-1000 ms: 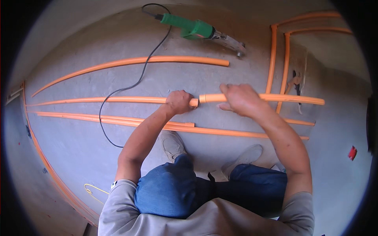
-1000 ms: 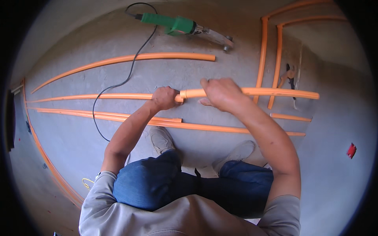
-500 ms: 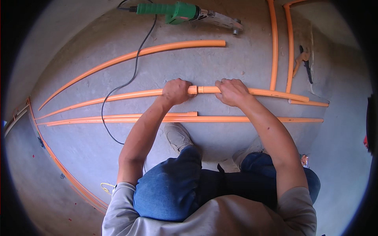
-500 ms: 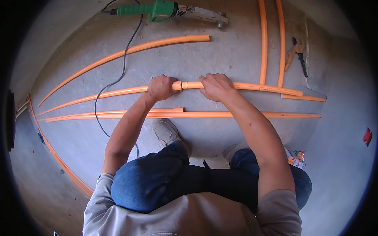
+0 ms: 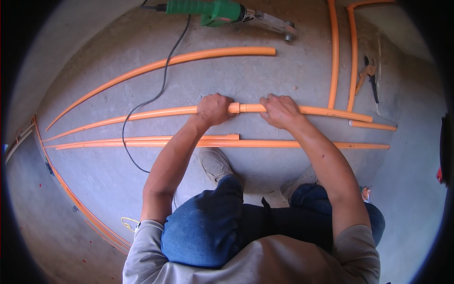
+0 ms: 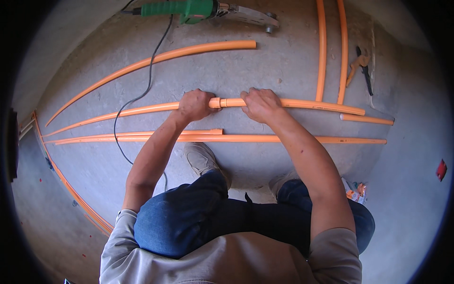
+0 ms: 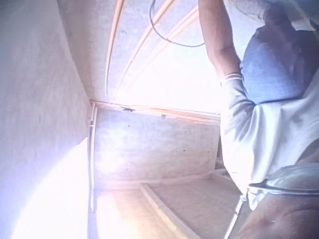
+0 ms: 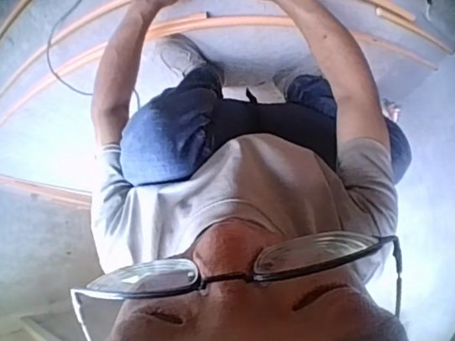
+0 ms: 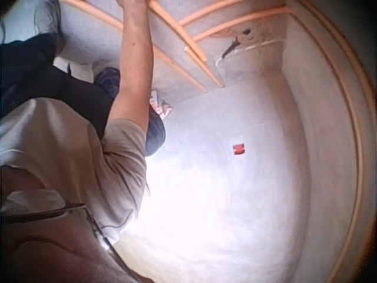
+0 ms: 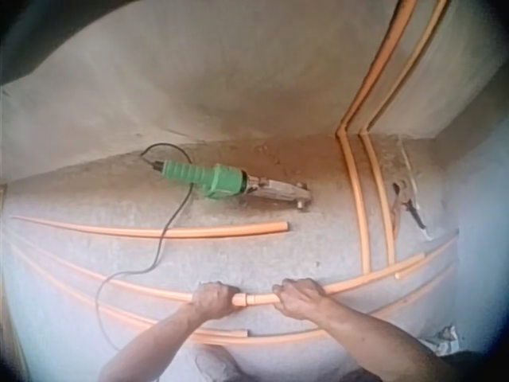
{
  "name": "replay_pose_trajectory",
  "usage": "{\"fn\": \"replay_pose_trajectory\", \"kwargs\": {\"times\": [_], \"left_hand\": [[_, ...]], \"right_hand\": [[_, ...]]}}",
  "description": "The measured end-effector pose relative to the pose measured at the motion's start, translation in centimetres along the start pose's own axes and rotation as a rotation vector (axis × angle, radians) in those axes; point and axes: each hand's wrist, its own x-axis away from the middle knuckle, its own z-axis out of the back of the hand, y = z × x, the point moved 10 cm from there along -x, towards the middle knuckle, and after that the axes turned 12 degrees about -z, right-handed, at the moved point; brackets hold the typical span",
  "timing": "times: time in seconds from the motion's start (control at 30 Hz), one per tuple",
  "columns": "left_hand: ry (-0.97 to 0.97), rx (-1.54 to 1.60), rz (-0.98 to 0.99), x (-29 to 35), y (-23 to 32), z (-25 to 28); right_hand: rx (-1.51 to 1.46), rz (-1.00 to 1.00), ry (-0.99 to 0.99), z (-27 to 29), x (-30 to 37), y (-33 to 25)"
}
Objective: The person holds orange PVC pipes against a heater tool to soften the ends, then joins two pipes together by hand and presses the joint into a channel in the wall.
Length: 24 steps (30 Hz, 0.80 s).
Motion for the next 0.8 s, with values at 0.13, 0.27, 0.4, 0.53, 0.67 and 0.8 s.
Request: {"fn": "replay_pose_trajectory", "kwargs": {"times": [0.13, 0.27, 0.4, 0.53, 0.67, 0.8], "left_hand": [[-0.021, -0.004, 0.005, 0.0, 0.2, 0.0], [-0.033, -0.014, 0.017, 0.1, 0.2, 0.1], [-0.021, -0.010, 0.006, 0.2, 0.4, 0.3], [-0.051, -0.004, 0.010, 0.3, 0.6, 0.5], [-0.099, -0.011, 0.021, 0.0, 0.6, 0.2], [-0.135, -0.022, 0.032, -0.2, 0.4, -0.3]], "right_hand": [[0.004, 0.007, 0.005, -0.1, -0.1, 0.1], [0.005, 0.007, 0.004, 0.1, 0.0, -0.1], [-0.016, 0.007, -0.007, 0.1, -0.2, -0.2], [-0.045, -0.034, -0.077, 0.0, -0.5, -0.3], [-0.049, -0.055, -0.086, -0.7, -1.2, 0.0], [-0.043, -0.074, -0.115, -0.9, -1.6, -0.2]]}}
